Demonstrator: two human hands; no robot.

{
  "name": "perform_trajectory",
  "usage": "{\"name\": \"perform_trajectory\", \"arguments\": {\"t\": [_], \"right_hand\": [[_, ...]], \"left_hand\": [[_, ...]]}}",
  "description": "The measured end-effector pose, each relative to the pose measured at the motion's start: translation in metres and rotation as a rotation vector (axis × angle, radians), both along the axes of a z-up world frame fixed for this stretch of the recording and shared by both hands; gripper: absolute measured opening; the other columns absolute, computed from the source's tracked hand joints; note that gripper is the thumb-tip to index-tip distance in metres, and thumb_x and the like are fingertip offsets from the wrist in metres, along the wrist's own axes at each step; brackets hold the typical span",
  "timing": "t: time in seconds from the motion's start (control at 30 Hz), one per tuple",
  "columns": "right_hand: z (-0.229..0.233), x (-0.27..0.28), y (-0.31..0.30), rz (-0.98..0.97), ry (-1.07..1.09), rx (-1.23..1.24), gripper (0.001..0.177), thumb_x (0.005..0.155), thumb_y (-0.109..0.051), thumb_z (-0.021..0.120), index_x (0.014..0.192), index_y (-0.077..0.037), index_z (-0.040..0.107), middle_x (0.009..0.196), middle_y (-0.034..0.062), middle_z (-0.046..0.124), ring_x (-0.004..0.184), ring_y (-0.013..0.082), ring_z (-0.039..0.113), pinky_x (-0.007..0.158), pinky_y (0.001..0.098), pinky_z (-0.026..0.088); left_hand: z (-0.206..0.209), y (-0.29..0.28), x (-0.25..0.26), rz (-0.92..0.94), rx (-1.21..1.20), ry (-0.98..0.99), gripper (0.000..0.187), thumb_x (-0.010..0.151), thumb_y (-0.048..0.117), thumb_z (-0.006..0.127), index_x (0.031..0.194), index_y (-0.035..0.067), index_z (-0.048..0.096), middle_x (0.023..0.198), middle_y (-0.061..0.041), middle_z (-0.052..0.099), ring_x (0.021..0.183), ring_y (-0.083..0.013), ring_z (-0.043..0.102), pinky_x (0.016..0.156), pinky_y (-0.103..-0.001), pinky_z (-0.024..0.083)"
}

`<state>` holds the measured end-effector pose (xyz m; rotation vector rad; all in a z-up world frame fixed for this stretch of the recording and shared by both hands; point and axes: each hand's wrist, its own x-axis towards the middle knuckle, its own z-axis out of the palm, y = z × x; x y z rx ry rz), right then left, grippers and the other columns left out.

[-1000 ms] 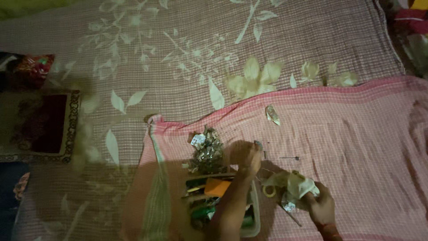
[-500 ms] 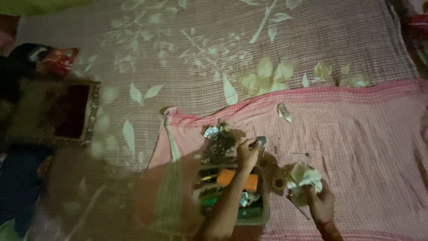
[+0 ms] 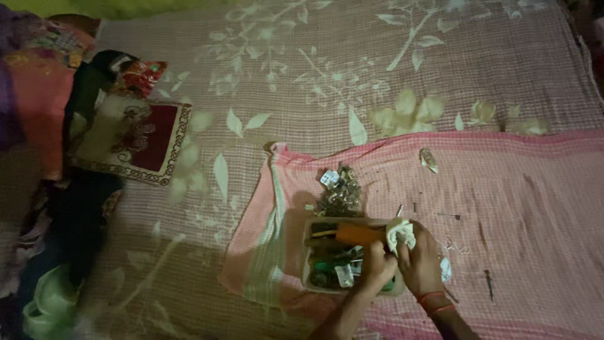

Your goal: The person sorts through a plastic container containing beads and small hardware components on a bed, selecting items by hand and wrapping them in a white cloth.

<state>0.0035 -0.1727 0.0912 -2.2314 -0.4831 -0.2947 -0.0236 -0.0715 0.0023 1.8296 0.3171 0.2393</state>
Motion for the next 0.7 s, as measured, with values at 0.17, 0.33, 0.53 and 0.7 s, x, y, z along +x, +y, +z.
{"name": "perform_trajectory", "arguments": {"t": [0.17, 0.33, 0.53, 0.7], "right_hand": [[-0.004, -0.002, 0.003, -0.163, 0.303, -0.020, 0.036, 0.094, -0.026, 0.064, 0.119, 0.000, 0.064, 0.102, 0.0275, 0.070, 0.092, 0.0448, 0.068, 0.080, 0.0495, 0.054], [-0.036, 0.006, -0.007, -0.234, 0.449, 0.224, 0.041, 0.099, -0.032, 0.059, 0.124, 0.000, 0.065, 0.099, 0.0227, 0.073, 0.088, 0.0362, 0.070, 0.076, 0.0463, 0.055], [-0.067, 0.017, -0.012, -0.322, 1.014, 0.953, 0.045, 0.103, -0.042, 0.060, 0.117, -0.001, 0.068, 0.102, 0.0074, 0.071, 0.087, 0.0223, 0.066, 0.074, 0.0402, 0.054], [-0.054, 0.007, -0.005, -0.451, 1.205, 1.075, 0.043, 0.101, -0.045, 0.058, 0.119, -0.006, 0.064, 0.109, 0.0074, 0.071, 0.093, 0.0234, 0.069, 0.083, 0.0435, 0.055]], "left_hand": [[0.009, 0.016, -0.011, -0.082, -0.107, -0.107, 0.013, 0.089, 0.000, 0.063, 0.100, 0.000, 0.069, 0.088, -0.015, 0.073, 0.080, -0.0239, 0.070, 0.073, -0.038, 0.054], [0.021, 0.035, -0.017, -0.212, -0.220, -0.103, 0.009, 0.094, 0.004, 0.063, 0.099, -0.002, 0.069, 0.085, -0.008, 0.070, 0.078, -0.0138, 0.064, 0.071, -0.033, 0.052], [-0.002, 0.045, -0.024, -0.185, -0.486, 0.018, 0.013, 0.098, 0.011, 0.070, 0.103, 0.000, 0.070, 0.092, 0.000, 0.069, 0.083, -0.0099, 0.060, 0.076, -0.027, 0.050], [-0.005, 0.048, -0.033, -0.120, -0.674, 0.173, 0.017, 0.099, 0.013, 0.066, 0.107, 0.000, 0.073, 0.093, -0.003, 0.071, 0.083, -0.0122, 0.063, 0.075, -0.028, 0.052]]}}
